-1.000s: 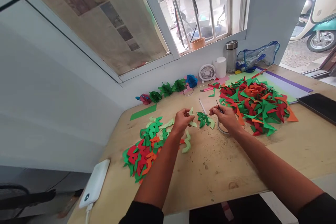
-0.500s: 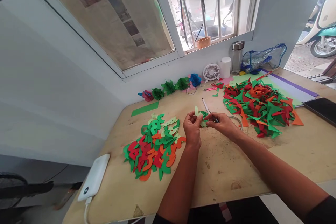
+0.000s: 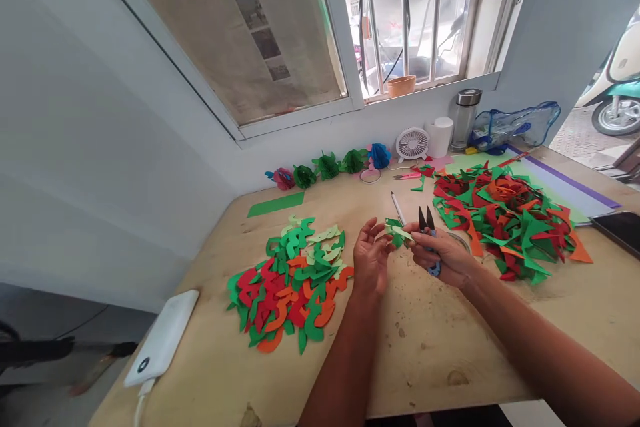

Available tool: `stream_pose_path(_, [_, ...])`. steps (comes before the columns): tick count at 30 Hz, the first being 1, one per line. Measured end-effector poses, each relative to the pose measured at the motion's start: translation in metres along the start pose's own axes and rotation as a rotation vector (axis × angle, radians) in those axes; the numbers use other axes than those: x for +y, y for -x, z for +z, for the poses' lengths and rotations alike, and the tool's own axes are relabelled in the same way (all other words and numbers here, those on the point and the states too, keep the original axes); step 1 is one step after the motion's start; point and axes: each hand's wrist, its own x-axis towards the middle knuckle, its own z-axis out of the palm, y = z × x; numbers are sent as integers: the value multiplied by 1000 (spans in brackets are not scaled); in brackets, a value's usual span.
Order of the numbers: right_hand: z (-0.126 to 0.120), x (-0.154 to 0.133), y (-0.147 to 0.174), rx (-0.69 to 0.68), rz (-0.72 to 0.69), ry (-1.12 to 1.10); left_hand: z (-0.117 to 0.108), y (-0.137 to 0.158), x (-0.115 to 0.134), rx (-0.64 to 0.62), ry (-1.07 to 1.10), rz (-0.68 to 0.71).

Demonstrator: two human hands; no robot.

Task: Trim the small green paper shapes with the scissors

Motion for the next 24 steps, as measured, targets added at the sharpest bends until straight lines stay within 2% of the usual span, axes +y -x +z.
stream_pose_path(5, [-1,4,-1,-53,7,-45,1,0,1,-84,61,-59])
stream_pose_path(10, [-4,7,-2,-33,8,-17,3,1,3,-149,74,-75])
stream_pose_path(16, [-1,10,-2,-24,74,12,2,3,7,-143,95,-82])
stream_pose_path(24, [1,15,-1,-29,104,52,-1,3,9,-175,98,-159])
